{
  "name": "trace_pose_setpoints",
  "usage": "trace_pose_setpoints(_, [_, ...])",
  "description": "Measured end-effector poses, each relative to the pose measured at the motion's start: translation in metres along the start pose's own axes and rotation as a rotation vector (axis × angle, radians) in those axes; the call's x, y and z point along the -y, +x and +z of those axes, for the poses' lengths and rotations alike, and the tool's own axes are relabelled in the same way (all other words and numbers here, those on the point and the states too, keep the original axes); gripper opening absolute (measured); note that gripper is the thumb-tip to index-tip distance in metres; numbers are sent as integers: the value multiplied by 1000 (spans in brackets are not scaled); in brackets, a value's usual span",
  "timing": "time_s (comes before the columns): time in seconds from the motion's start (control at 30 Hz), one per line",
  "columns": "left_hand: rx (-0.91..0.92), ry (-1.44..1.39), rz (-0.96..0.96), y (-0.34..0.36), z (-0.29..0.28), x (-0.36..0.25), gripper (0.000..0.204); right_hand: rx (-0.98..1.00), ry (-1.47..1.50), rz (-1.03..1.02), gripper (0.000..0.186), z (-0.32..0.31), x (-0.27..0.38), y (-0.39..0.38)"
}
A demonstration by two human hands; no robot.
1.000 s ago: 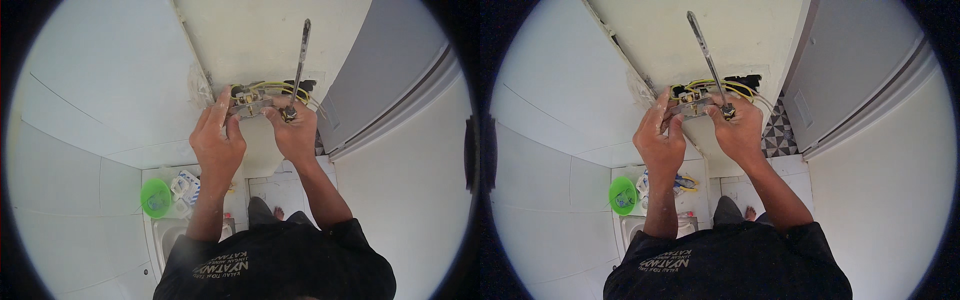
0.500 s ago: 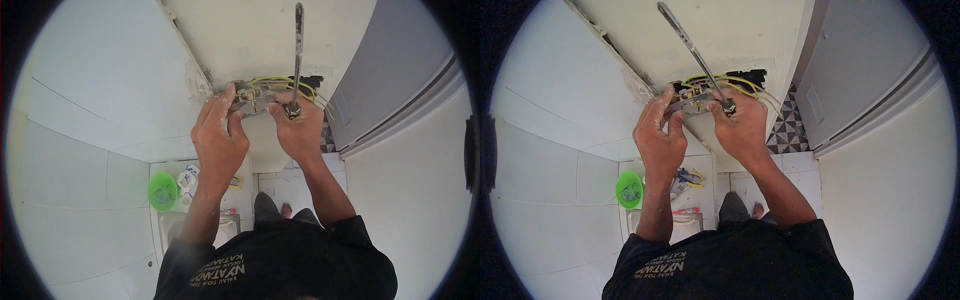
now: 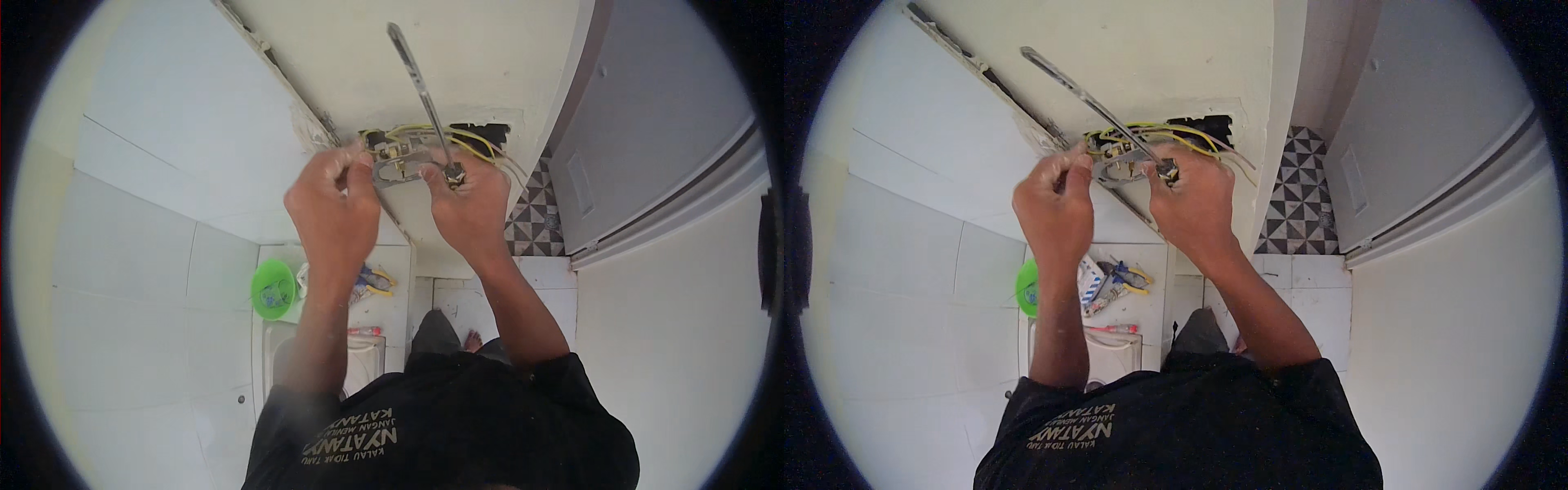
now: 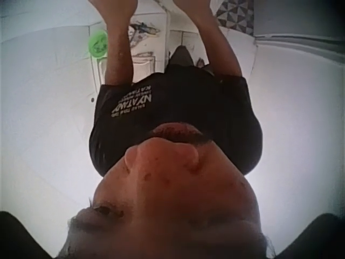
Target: Install or repair an electrical outlet on a wall.
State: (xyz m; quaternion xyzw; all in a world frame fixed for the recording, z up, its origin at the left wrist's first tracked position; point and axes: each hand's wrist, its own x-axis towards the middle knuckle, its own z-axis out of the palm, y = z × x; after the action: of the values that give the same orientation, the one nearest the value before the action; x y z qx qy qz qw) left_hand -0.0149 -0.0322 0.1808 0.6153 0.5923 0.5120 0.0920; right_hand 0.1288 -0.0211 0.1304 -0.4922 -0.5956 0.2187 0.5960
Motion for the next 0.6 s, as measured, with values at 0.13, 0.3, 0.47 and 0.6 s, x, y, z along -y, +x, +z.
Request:
trace_pose_setpoints(0.13, [123, -68, -54, 9, -8, -8, 24, -13, -44, -80, 16, -3, -1, 2])
trace_pose_setpoints(0.3, [223, -96, -116, 10, -14, -18, 32, -66, 59, -153, 16, 0, -7, 3])
trace_pose_setpoints(0.47, [275, 347, 138, 10, -7, -26, 39, -54, 82, -137, 15, -1, -11, 4])
trace_pose_setpoints(0.6, [161, 472, 362, 5, 5, -10, 38, -17, 52, -105, 15, 0, -9, 5])
